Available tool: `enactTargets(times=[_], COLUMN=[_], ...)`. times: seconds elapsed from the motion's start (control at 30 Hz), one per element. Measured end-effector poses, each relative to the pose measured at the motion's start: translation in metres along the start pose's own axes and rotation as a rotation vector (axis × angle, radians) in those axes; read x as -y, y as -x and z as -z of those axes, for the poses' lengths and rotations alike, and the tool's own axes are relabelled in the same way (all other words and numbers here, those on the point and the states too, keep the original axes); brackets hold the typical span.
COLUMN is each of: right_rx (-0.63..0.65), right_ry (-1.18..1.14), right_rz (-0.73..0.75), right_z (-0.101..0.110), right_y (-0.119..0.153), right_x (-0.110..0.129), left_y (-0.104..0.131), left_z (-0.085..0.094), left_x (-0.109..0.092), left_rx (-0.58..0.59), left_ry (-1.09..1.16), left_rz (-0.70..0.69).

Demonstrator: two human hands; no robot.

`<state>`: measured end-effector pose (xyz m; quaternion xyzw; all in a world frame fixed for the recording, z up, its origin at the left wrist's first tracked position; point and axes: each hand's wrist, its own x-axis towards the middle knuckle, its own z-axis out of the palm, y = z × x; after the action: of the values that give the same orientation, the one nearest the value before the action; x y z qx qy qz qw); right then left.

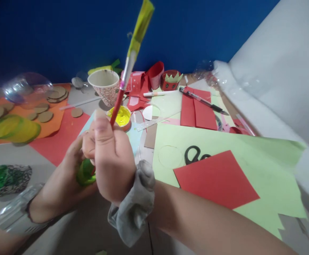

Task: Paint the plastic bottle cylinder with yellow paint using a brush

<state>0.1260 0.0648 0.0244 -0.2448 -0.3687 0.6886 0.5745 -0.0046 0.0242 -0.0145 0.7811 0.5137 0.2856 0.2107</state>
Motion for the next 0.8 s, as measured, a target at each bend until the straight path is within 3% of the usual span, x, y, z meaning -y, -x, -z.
enactTargets(times=[0.17,0.5,0.7,0.8], right_rx=[0.021,0.041,-0.022,0.009], right_ry=[0.04,-0.067,-0.065,-0.038], right_rz=[0.013,0.052,0.092,0.134], right_z=[0.0,0.003,0.002,-0.001], right_y=[-0.002,0.009,0.011,0.013], right_x=[0.0,-0.007,-0.011,-0.01], left_y=[-0.001,-0.005,-0.007,-0.007], left_z=[0.001,0.001,0.004,0.005], left_x=[-0.002,-0.002,-0.005,-0.005], left_rx=[0.05,0.026,0.041,0.022], left_ry=[0.098,-0.021,-0.063,-0.103], left_rz=[0.032,-0.068,-0.06,-0.066])
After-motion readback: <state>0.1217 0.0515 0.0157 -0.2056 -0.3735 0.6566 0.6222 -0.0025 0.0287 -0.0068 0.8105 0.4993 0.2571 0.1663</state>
